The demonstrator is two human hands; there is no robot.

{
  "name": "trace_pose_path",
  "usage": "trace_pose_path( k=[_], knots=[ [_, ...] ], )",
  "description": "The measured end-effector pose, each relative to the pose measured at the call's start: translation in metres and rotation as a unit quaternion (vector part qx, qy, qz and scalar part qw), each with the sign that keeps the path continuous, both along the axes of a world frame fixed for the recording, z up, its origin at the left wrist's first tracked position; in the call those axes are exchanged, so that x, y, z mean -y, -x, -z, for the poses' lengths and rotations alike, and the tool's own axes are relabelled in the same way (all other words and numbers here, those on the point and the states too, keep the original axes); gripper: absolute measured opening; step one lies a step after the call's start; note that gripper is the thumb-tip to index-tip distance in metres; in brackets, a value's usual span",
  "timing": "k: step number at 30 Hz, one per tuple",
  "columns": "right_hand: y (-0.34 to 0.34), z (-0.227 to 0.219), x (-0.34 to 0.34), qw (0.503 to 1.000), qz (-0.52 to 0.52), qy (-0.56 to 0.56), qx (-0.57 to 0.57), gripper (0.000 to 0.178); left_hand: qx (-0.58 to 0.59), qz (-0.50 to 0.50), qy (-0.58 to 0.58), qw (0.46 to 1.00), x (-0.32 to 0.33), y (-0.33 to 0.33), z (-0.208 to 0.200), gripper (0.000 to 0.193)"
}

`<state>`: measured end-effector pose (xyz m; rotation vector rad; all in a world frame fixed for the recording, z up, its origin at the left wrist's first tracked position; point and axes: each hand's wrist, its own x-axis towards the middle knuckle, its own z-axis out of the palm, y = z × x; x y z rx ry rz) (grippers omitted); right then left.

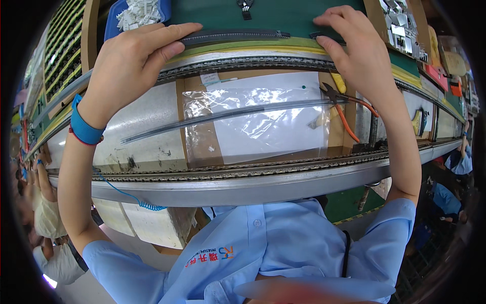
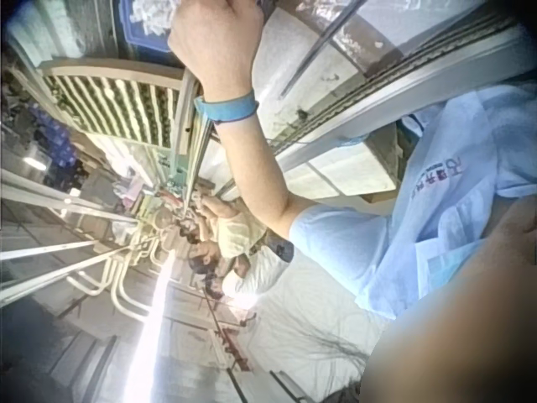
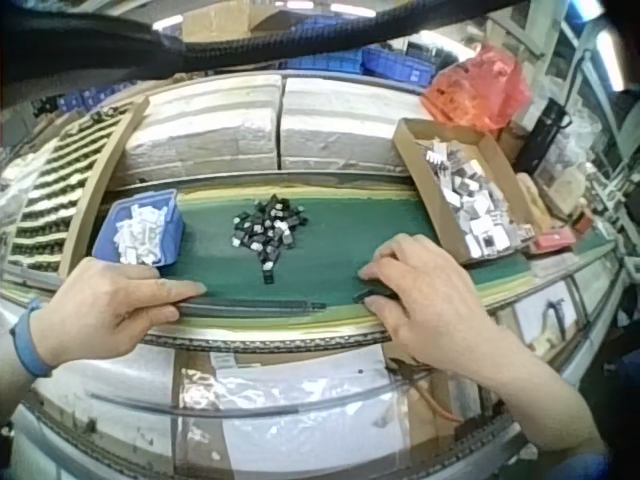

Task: Manually assemble electronic components and IC chips into housing or rails on a production line.

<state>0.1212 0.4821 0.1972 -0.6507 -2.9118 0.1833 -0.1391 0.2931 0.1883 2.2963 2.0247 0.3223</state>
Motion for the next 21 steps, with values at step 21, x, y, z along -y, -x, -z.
trace_pose_path(
  k=[21],
  knots=[
    [-0.001, 0.026, -0.006, 0.993, -0.059, 0.05, -0.093, 0.023, -0.071, 0.08, -0.022, 0.994, -0.03, -0.015, -0.021, 0.031]
  ],
)
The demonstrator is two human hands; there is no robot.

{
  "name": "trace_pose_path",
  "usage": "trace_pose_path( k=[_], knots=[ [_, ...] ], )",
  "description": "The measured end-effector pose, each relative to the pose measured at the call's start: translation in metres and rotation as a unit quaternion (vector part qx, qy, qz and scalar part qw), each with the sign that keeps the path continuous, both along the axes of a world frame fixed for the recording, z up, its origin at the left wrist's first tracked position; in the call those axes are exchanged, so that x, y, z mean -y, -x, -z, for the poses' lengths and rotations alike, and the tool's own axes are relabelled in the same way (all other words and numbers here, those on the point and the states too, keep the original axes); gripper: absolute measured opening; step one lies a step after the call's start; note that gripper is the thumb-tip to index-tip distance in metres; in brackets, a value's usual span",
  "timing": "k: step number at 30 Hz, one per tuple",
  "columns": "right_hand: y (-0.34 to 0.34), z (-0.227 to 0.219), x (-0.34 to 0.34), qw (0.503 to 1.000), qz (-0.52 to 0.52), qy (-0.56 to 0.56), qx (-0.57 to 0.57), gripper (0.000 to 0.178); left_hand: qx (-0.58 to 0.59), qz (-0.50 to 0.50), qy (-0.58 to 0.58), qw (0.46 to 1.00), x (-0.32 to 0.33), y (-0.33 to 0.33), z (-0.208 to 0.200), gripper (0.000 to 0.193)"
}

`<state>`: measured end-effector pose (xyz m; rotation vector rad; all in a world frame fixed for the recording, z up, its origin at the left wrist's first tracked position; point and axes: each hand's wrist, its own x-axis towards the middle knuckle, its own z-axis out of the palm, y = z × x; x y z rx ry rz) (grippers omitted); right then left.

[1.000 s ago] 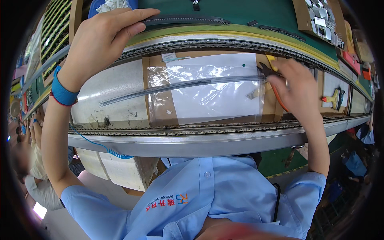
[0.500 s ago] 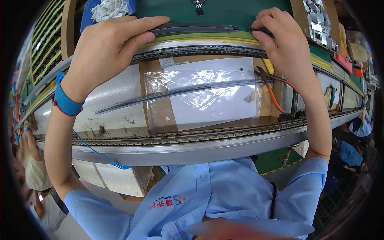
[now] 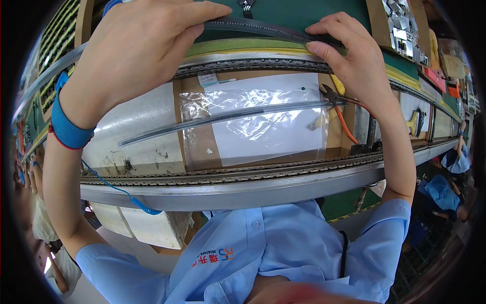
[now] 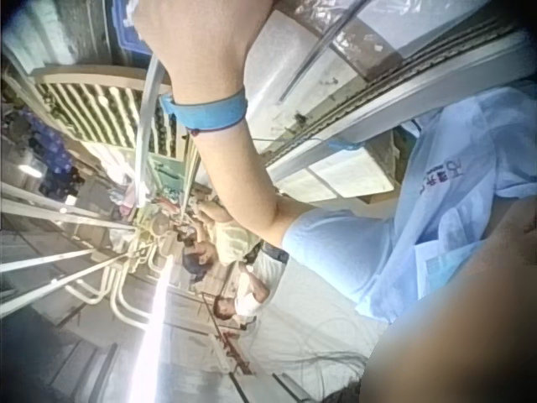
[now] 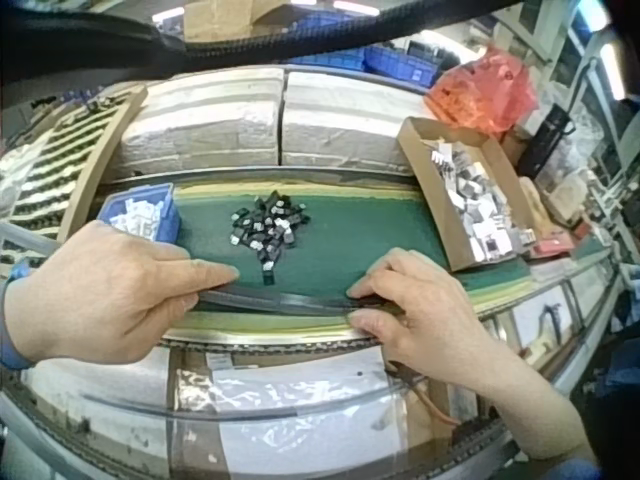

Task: Manually assemble electronic components and IC chips into housing or rails on a production line.

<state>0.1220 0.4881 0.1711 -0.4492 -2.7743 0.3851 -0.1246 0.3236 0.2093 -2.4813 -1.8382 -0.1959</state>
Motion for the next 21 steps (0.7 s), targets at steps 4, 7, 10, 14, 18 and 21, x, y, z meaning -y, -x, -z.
trace_pose_path(
  k=[4, 7, 10, 14, 18, 21],
  knots=[
    [0.001, 0.004, 0.0, 1.0, -0.02, -0.001, -0.019, 0.023, -0.017, -0.072, 0.063, 0.995, -0.005, -0.014, -0.029, 0.021],
    [0.0, 0.006, -0.001, 1.0, -0.017, -0.004, -0.026, 0.022, -0.222, -0.248, 0.24, 0.912, -0.026, -0.038, -0.057, 0.038],
    [-0.001, 0.008, -0.003, 0.999, -0.014, 0.009, -0.033, 0.022, -0.104, -0.163, 0.154, 0.969, -0.005, -0.023, -0.035, 0.024],
    [-0.001, 0.006, -0.002, 1.0, -0.014, 0.014, -0.02, 0.021, -0.02, -0.103, 0.093, 0.99, 0.014, -0.009, -0.024, 0.016],
    [0.0, 0.005, -0.002, 1.0, -0.009, 0.016, -0.013, 0.021, 0.002, -0.055, 0.068, 0.996, 0.016, 0.004, -0.021, 0.016],
    [0.003, 0.007, -0.002, 0.999, -0.015, 0.037, -0.028, 0.021, 0.006, -0.069, 0.067, 0.995, 0.015, 0.002, -0.018, 0.016]
  ],
)
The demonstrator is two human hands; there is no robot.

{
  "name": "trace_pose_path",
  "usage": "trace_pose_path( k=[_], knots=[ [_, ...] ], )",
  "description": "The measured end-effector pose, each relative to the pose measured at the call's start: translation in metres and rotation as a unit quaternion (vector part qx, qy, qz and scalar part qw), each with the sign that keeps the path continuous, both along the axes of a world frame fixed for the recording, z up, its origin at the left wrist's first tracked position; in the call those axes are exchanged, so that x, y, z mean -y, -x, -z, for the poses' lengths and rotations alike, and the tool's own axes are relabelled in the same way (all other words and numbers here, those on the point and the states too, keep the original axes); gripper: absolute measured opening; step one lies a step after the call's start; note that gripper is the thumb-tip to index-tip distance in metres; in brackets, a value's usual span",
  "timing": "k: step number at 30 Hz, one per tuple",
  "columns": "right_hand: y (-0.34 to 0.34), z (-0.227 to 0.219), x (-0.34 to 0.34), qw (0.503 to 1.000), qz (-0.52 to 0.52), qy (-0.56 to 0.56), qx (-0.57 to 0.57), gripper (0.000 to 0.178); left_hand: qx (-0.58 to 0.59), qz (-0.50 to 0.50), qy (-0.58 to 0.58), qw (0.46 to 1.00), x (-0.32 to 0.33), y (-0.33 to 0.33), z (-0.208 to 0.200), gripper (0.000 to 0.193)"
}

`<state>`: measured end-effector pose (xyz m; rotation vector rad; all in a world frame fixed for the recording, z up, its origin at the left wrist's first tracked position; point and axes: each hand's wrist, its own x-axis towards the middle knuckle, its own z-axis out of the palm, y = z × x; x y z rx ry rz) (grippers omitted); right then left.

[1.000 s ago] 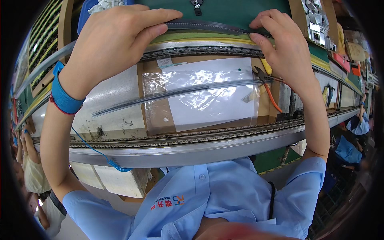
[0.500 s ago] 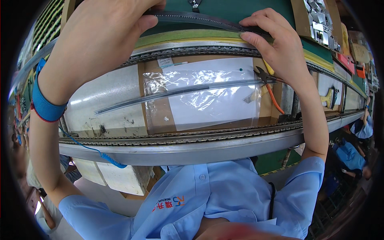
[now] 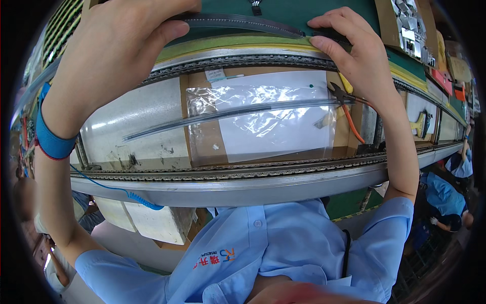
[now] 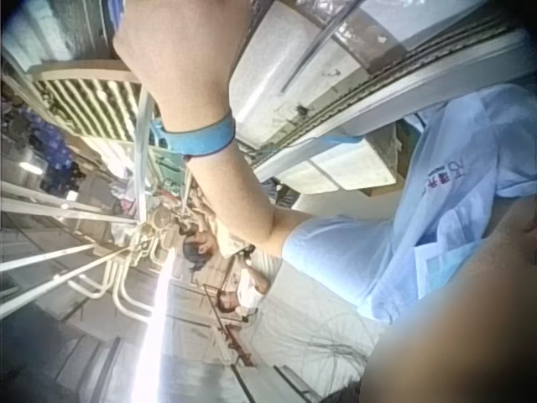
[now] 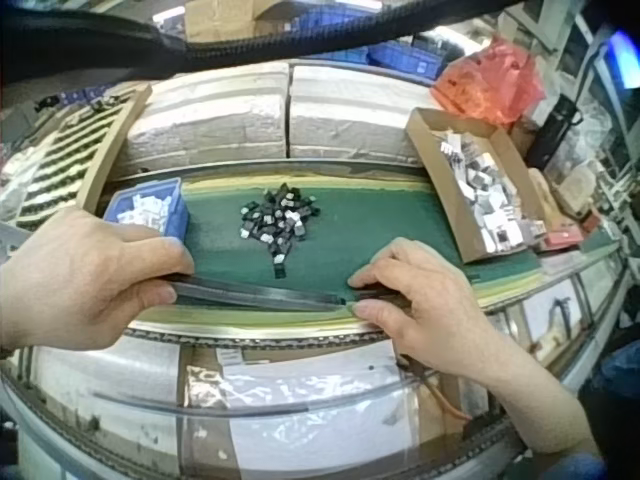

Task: Manually assemble electronic components and IC chips into housing or rails on a production line.

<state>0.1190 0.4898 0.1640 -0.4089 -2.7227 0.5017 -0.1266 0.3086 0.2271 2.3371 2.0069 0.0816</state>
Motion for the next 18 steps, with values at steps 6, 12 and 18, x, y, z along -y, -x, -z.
trace_pose_path(
  k=[6, 12, 18],
  knots=[
    [0.019, 0.004, 0.005, 0.999, -0.019, 0.022, -0.021, 0.019, 0.002, 0.026, 0.005, 1.0, -0.002, 0.009, -0.001, 0.02],
    [0.019, 0.007, 0.006, 0.999, -0.01, -0.024, -0.048, 0.013, -0.024, -0.068, 0.062, 0.995, 0.011, 0.013, -0.034, 0.025],
    [0.008, -0.001, 0.01, 0.999, 0.031, 0.028, -0.014, 0.013, 0.051, -0.109, -0.032, 0.992, 0.099, 0.088, -0.039, 0.029]
  ],
)
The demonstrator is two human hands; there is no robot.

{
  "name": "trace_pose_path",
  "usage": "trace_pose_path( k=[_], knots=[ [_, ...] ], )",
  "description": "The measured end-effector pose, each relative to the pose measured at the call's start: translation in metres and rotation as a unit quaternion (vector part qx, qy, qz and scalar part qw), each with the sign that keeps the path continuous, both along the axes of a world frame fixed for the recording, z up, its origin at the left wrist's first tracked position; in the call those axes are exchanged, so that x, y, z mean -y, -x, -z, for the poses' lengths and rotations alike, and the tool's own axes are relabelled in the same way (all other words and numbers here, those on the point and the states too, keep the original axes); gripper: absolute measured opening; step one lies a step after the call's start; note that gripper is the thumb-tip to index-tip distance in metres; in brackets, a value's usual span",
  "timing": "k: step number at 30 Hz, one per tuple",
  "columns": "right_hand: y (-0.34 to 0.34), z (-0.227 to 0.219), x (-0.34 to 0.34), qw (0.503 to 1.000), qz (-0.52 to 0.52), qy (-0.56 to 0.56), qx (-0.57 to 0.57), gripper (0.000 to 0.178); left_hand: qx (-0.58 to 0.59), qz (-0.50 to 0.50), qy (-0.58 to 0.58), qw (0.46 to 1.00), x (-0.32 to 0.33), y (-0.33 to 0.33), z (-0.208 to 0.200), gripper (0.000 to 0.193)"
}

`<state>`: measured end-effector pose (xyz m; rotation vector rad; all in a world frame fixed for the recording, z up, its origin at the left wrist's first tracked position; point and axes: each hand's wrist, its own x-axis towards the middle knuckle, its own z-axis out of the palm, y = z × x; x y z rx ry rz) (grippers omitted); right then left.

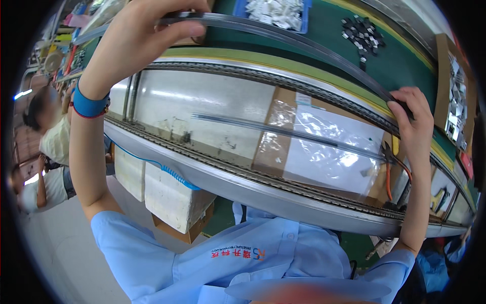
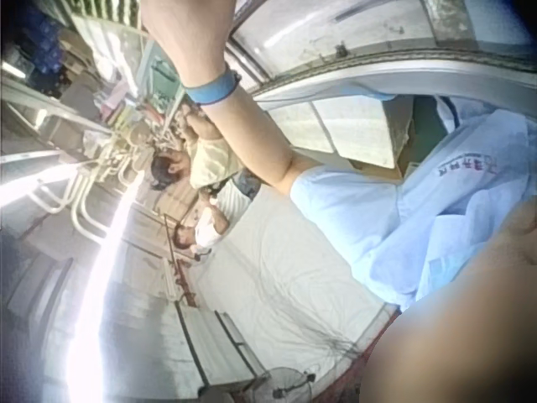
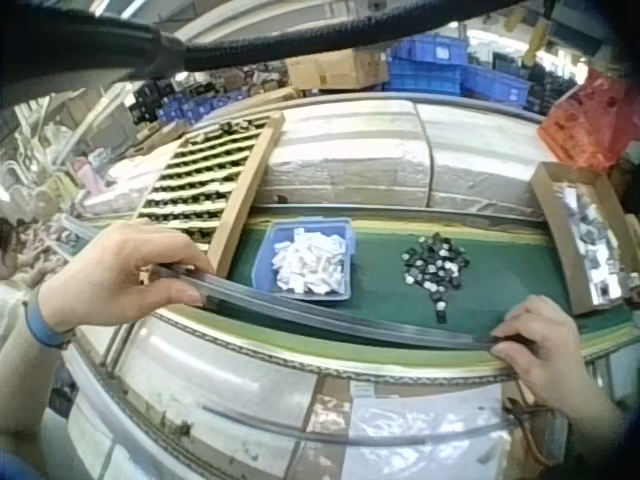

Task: Manually assemble electronic components and IC chips into housing or rails on a production line.

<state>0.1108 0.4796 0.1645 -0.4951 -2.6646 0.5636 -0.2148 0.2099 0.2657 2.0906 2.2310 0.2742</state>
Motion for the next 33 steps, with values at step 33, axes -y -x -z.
trace_pose_path(
  k=[33],
  knots=[
    [-0.063, 0.006, 0.04, 0.996, 0.081, -0.033, -0.031, 0.023, -0.124, -0.079, 0.024, 0.989, 0.062, 0.062, -0.007, 0.029]
  ],
)
